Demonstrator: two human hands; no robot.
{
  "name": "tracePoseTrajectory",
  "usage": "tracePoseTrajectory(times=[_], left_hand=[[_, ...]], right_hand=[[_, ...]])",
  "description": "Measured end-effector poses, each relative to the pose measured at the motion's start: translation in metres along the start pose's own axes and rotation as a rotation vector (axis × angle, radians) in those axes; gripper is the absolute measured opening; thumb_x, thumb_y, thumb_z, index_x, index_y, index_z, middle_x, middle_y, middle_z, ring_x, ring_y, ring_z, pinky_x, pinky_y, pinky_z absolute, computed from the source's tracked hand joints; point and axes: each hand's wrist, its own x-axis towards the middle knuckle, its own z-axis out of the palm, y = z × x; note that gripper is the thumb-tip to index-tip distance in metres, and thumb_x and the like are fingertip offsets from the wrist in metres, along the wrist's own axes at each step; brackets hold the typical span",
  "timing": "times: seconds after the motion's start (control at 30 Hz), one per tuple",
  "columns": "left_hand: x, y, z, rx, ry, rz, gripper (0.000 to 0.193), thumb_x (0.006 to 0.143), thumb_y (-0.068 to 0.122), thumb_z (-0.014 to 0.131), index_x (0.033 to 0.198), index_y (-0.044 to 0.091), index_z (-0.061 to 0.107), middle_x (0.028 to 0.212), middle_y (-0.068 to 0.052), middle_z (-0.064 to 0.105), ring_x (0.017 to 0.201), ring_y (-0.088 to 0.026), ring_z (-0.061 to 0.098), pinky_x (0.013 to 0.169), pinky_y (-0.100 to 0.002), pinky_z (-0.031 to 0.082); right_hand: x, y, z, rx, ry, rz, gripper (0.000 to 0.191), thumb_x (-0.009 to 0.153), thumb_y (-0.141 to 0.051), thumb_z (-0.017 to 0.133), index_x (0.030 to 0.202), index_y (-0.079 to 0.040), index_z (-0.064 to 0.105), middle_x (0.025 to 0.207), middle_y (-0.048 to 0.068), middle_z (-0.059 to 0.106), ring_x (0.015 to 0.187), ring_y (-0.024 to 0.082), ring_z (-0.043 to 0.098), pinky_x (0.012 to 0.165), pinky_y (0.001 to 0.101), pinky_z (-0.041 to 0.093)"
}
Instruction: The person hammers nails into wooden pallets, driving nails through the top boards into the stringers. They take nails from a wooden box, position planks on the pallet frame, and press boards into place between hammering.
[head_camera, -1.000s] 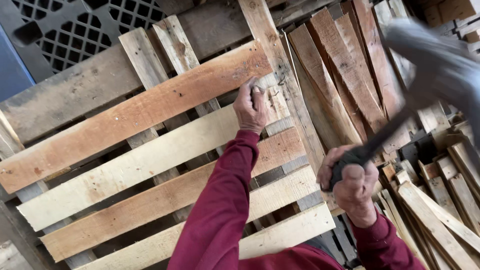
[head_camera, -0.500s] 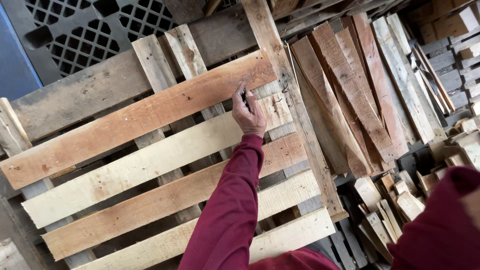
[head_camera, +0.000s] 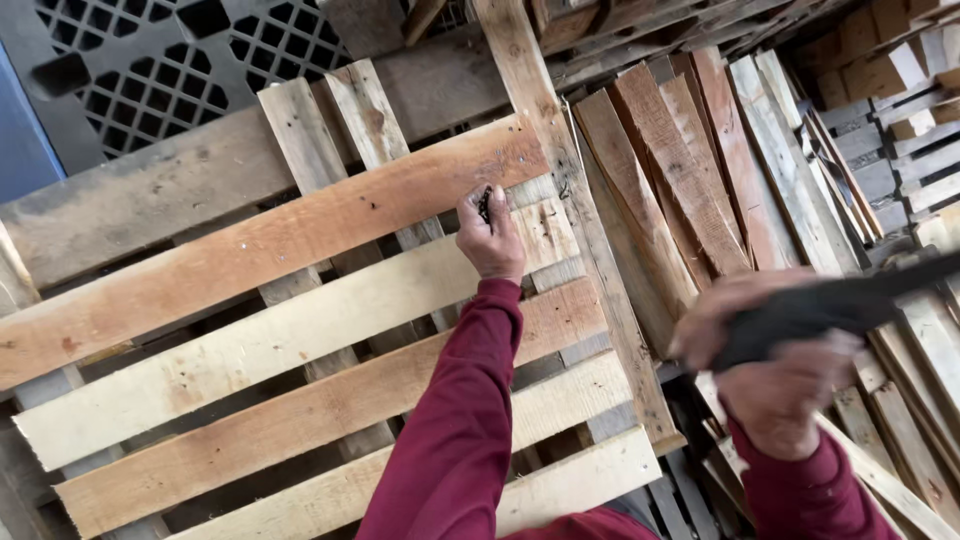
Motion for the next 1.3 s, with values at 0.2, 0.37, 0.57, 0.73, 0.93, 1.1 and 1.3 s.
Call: tracePoseTrajectory(times=[0.2, 0.37, 0.57, 0.73, 0.93, 1.1, 1.3], left_hand=[[0.004, 0.010, -0.008, -0.019, -0.035, -0.024, 0.024, 0.103, 0.023, 0.066, 0.102, 0.001, 0.058, 0.080, -0.007, 0.067, 0.070, -0.014, 0.063, 0.068, -0.030, 0.055], [0.011, 0.010, -0.006, -0.008, -0.048, 0.034, 0.024, 0.104, 0.025, 0.064, 0.102, 0.002, 0.058, 0.081, -0.006, 0.065, 0.072, -0.013, 0.062, 0.069, -0.030, 0.053], [0.003, -0.007, -0.004, -0.118, -0.092, -0.116, 0.025, 0.098, 0.022, 0.072, 0.095, 0.003, 0.056, 0.078, -0.002, 0.063, 0.070, -0.009, 0.056, 0.066, -0.029, 0.052], [0.003, -0.014, -0.005, -0.074, -0.098, -0.081, 0.024, 0.096, 0.021, 0.074, 0.093, 0.003, 0.058, 0.079, -0.002, 0.064, 0.071, -0.008, 0.056, 0.067, -0.027, 0.053], [0.009, -0.001, -0.007, -0.255, -0.211, -0.307, 0.020, 0.095, 0.021, 0.076, 0.090, 0.007, 0.062, 0.077, -0.005, 0.067, 0.065, -0.012, 0.055, 0.059, -0.028, 0.045], [0.012, 0.018, -0.032, -0.966, -0.412, -0.927, 0.016, 0.090, 0.021, 0.075, 0.093, 0.010, 0.064, 0.083, -0.004, 0.068, 0.070, -0.014, 0.061, 0.049, -0.026, 0.040], [-0.008, 0.022, -0.042, -0.954, -0.522, -0.948, 0.020, 0.091, 0.021, 0.081, 0.096, 0.010, 0.066, 0.075, 0.000, 0.059, 0.063, -0.013, 0.054, 0.050, -0.027, 0.041]], right_hand=[[-0.005, 0.042, 0.038, -0.295, -0.043, 0.544, 0.062, 0.102, -0.067, 0.049, 0.092, -0.008, 0.064, 0.070, 0.002, 0.060, 0.051, 0.010, 0.054, 0.047, 0.0265, 0.046], [-0.037, 0.036, 0.006, -0.090, 0.330, 0.901, 0.048, 0.101, -0.054, 0.060, 0.099, -0.006, 0.060, 0.067, 0.004, 0.057, 0.048, 0.015, 0.051, 0.041, 0.0315, 0.046], [0.017, 0.019, -0.016, -0.002, -0.033, -0.183, 0.059, 0.102, -0.070, 0.047, 0.117, -0.016, 0.066, 0.082, 0.002, 0.063, 0.062, 0.012, 0.064, 0.063, 0.0291, 0.061], [-0.031, 0.074, 0.015, -0.594, -0.118, 1.051, 0.046, 0.103, -0.049, 0.057, 0.101, -0.003, 0.065, 0.066, 0.000, 0.051, 0.054, 0.009, 0.044, 0.046, 0.0285, 0.041], [-0.087, 0.067, -0.010, -0.278, 0.110, 0.822, 0.047, 0.099, -0.048, 0.060, 0.103, -0.001, 0.057, 0.071, 0.000, 0.056, 0.052, 0.007, 0.044, 0.045, 0.0253, 0.038], [-0.091, 0.067, 0.011, -0.341, 0.111, 0.941, 0.045, 0.096, -0.045, 0.059, 0.107, -0.002, 0.060, 0.064, 0.002, 0.055, 0.047, 0.009, 0.051, 0.043, 0.0267, 0.044], [-0.104, 0.063, 0.021, -0.288, 0.142, 1.065, 0.041, 0.096, -0.044, 0.061, 0.104, -0.004, 0.058, 0.062, 0.003, 0.053, 0.046, 0.012, 0.049, 0.043, 0.0292, 0.043]])
